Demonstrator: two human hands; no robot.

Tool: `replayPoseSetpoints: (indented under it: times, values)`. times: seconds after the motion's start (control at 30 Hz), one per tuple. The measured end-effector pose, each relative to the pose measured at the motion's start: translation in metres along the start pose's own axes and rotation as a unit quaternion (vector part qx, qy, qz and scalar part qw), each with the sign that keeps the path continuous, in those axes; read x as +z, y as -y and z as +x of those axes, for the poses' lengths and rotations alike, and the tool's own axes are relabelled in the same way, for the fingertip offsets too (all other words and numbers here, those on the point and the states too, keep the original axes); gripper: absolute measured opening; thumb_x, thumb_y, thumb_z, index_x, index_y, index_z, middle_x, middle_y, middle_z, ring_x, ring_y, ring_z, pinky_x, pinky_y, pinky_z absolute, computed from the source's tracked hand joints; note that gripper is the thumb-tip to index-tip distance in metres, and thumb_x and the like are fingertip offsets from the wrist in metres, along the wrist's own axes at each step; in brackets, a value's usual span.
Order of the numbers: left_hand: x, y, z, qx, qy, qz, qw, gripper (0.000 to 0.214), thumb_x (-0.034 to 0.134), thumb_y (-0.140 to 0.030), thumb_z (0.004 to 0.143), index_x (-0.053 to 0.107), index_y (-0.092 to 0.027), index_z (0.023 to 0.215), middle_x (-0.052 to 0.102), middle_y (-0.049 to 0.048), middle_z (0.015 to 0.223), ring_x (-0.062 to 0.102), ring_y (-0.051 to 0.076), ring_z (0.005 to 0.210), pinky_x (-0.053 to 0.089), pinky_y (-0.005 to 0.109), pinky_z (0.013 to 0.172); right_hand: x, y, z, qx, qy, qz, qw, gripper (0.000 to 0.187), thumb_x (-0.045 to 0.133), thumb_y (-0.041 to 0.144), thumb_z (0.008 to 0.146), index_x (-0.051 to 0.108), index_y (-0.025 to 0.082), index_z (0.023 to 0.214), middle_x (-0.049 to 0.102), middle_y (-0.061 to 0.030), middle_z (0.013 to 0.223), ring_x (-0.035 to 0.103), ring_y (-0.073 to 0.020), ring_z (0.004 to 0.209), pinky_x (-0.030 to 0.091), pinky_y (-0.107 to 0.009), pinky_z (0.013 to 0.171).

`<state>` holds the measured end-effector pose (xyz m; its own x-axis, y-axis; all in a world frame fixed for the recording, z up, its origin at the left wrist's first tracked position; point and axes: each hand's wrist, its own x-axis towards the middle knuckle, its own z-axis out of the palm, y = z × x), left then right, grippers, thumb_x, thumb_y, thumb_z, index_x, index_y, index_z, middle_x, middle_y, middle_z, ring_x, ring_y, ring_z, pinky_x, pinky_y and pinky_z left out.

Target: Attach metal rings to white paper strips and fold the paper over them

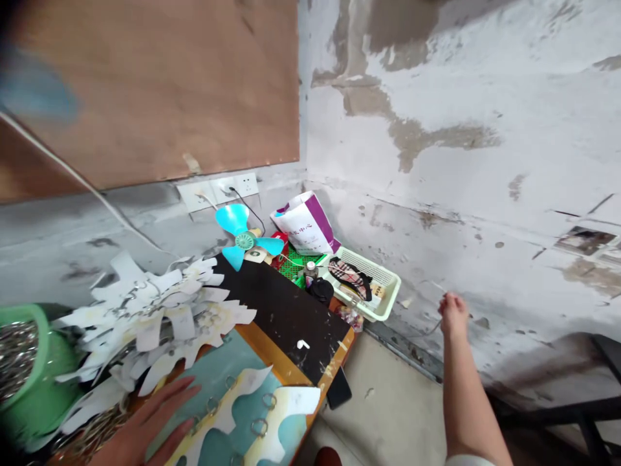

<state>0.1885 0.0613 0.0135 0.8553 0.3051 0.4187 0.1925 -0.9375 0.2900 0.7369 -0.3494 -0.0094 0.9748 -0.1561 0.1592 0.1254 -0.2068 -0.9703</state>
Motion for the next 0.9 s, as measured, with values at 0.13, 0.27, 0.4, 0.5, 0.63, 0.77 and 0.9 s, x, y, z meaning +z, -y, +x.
replayPoseSetpoints:
  times: [0.13,0.27,0.4,0.5,0.63,0.77,0.9]
  values:
    - [-0.004,-0.023,0.016,0.010,-0.017,0.021,1.000,0.052,0.053,-0.038,0.090,0.047,-0.046,0.141,0.062,-0.0024,0.137,0.067,0.024,0.115,0.064,0.032,0.086,0.054,0.062,0.048,-0.052,0.028,0.066,0.996,0.024,0.057,0.035,0.099,0.063,0.016,0.113,0.066,-0.0060,0.106,0.065,-0.0153,0.085,0.057,-0.032,0.074]
    - [-0.007,-0.038,0.017,0.008,0.008,0.021,1.000,0.040,0.056,-0.037,0.092,0.057,-0.037,0.133,0.063,0.0030,0.135,0.067,0.024,0.115,0.061,0.032,0.090,0.138,0.141,0.066,-0.141,0.123,0.130,0.974,0.019,0.059,0.032,0.098,0.063,0.014,0.103,0.064,-0.0019,0.092,0.061,-0.0112,0.071,0.054,-0.026,0.063]
    - [-0.013,-0.050,0.026,-0.037,0.018,-0.046,0.998,0.037,0.053,-0.037,0.095,0.058,-0.036,0.132,0.064,0.0051,0.134,0.067,0.023,0.114,0.060,0.032,0.091,0.214,0.195,0.040,-0.207,0.214,0.193,0.935,0.012,0.061,0.030,0.094,0.056,0.019,0.092,0.055,0.0042,0.076,0.048,-0.0070,0.059,0.045,-0.021,0.060]
    - [-0.008,-0.059,0.065,-0.099,0.053,-0.186,0.976,0.035,0.046,-0.040,0.098,0.058,-0.033,0.130,0.062,0.0051,0.134,0.062,0.022,0.120,0.053,0.035,0.102,0.253,0.207,0.004,-0.217,0.263,0.232,0.911,0.023,0.061,0.042,0.089,0.047,0.024,0.089,0.049,0.0064,0.074,0.042,-0.0075,0.055,0.042,-0.021,0.058]
    - [0.021,-0.072,0.159,-0.228,0.057,-0.423,0.875,0.033,0.057,-0.044,0.090,0.068,-0.023,0.113,0.069,0.0080,0.115,0.063,0.025,0.107,0.049,0.038,0.100,0.271,0.196,-0.053,-0.212,0.321,0.247,0.890,0.032,0.058,0.054,0.086,0.042,0.026,0.087,0.043,0.0067,0.074,0.036,-0.0083,0.052,0.039,-0.021,0.055]
    - [0.058,-0.094,0.253,-0.251,0.034,-0.497,0.830,0.037,0.053,-0.048,0.091,0.069,-0.016,0.096,0.069,0.0086,0.088,0.063,0.022,0.086,0.052,0.032,0.079,0.248,0.169,-0.110,-0.219,0.377,0.214,0.874,0.031,0.052,0.056,0.091,0.047,0.026,0.087,0.045,0.0040,0.073,0.043,-0.0128,0.060,0.043,-0.025,0.061]
    - [0.085,-0.126,0.305,-0.278,-0.009,-0.572,0.771,0.039,0.054,-0.049,0.092,0.065,-0.012,0.099,0.067,0.0088,0.087,0.057,0.014,0.064,0.047,0.026,0.061,0.208,0.140,-0.144,-0.218,0.436,0.156,0.859,0.026,0.061,0.051,0.090,0.059,0.024,0.090,0.053,0.0009,0.075,0.049,-0.0167,0.068,0.044,-0.027,0.067]
